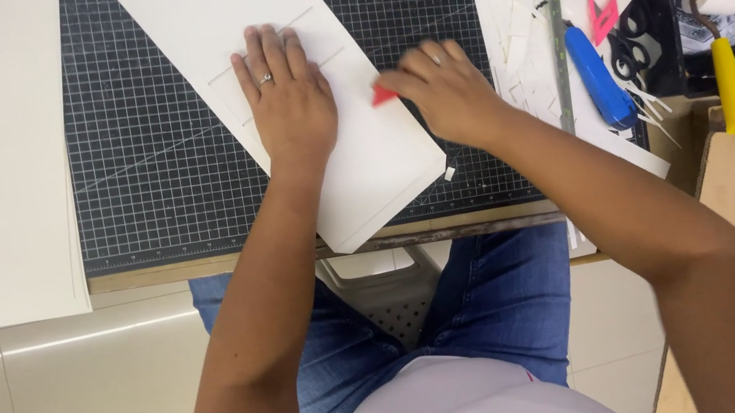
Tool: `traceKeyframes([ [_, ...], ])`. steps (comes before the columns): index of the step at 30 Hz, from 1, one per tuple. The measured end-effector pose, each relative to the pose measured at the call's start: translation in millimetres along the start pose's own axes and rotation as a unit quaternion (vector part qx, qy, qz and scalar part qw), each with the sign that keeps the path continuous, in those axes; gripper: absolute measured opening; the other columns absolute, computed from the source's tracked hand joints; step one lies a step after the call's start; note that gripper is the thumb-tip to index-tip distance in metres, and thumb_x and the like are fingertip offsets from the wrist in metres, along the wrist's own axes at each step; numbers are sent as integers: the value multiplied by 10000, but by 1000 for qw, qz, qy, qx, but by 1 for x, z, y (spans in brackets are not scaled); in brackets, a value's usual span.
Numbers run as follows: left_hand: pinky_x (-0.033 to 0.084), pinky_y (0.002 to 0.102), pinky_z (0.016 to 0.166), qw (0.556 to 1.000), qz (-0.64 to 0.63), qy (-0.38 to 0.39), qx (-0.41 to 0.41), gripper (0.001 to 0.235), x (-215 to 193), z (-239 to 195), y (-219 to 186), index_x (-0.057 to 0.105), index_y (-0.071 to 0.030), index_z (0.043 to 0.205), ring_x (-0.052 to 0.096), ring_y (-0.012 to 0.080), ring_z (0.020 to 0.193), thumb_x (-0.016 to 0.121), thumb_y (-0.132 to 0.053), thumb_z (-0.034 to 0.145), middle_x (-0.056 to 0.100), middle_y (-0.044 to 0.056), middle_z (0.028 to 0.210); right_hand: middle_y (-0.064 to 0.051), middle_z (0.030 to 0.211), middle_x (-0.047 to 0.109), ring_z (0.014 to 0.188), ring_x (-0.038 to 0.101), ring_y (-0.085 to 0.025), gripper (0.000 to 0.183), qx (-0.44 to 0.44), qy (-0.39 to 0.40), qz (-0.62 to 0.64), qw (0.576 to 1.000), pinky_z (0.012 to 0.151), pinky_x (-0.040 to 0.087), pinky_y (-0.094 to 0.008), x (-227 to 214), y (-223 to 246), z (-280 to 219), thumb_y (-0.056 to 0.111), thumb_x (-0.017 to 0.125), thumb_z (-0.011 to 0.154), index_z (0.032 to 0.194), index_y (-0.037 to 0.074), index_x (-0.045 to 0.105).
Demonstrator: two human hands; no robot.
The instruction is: Assembling and folding white cardstock components using a manual scraper and a roller on a cutting mat.
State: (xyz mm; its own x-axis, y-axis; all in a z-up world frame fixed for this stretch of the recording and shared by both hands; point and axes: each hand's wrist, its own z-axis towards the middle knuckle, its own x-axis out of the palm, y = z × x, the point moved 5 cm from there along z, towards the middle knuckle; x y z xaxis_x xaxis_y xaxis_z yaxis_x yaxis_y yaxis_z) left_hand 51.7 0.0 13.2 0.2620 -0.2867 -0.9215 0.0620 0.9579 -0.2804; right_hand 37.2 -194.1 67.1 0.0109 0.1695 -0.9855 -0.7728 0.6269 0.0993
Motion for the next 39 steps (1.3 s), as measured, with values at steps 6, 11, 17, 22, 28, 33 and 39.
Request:
traceKeyframes([
  [6, 92, 580, 1261, 1000, 7, -20, 14, 487, -2, -2, -1, 459, 42, 1517, 209, 422, 1520, 411, -212, 1104, 386, 269, 1595, -53, 1061, 532, 991, 486, -279, 682, -4, 41, 1, 999, 880, 356, -386, -3, 19, -78, -224, 527, 812, 1350, 183, 622],
  [11, 97, 583, 1259, 1000, 0, -21, 17, 483, -3, -1, -1, 460, 49, 1512, 213, 427, 1515, 409, -202, 1102, 390, 275, 1590, -64, 1104, 555, 1009, 499, -295, 649, 9, 59, -1, 998, 892, 375, -409, 6, 15, -85, -167, 570, 839, 1377, 195, 611],
  [17, 82, 578, 1261, 1000, 4, -14, 16, 490, -1, -1, -1, 452, 46, 1522, 203, 425, 1519, 399, -212, 1108, 378, 275, 1600, -67, 1114, 557, 1006, 500, -305, 589, 7, 48, 5, 999, 885, 381, -424, 4, 15, -91, -126, 526, 893, 1394, 174, 605],
  [22, 134, 586, 1247, 998, 10, -60, 24, 456, -5, -4, -1, 507, 51, 1490, 272, 437, 1491, 453, -178, 1100, 440, 282, 1558, -82, 1109, 579, 1017, 503, -320, 540, 27, 46, 9, 999, 885, 390, -435, 4, 16, -90, -97, 532, 927, 1381, 183, 621],
  [28, 104, 573, 1263, 1000, 8, -25, 12, 486, -4, -1, -2, 467, 52, 1513, 216, 427, 1515, 393, -206, 1108, 394, 278, 1588, -79, 1078, 548, 977, 489, -309, 625, 8, 30, 4, 999, 862, 373, -423, 7, 8, -71, -162, 520, 848, 1346, 200, 623],
  [33, 105, 562, 1269, 1000, 20, -18, 11, 493, -5, -1, -3, 464, 38, 1522, 215, 418, 1520, 389, -219, 1107, 392, 264, 1595, -10, 994, 530, 974, 500, -267, 545, 26, -86, -63, 994, 886, 374, -402, 10, -14, -8, -179, 572, 884, 1209, 234, 714],
  [39, 84, 560, 1276, 1000, 25, 10, 3, 524, 1, 0, -1, 411, 26, 1550, 184, 416, 1534, 362, -257, 1111, 341, 257, 1622, -27, 1019, 547, 958, 516, -274, 561, 0, -109, -77, 991, 871, 399, -405, 18, -35, 56, -195, 582, 830, 1210, 208, 671],
])
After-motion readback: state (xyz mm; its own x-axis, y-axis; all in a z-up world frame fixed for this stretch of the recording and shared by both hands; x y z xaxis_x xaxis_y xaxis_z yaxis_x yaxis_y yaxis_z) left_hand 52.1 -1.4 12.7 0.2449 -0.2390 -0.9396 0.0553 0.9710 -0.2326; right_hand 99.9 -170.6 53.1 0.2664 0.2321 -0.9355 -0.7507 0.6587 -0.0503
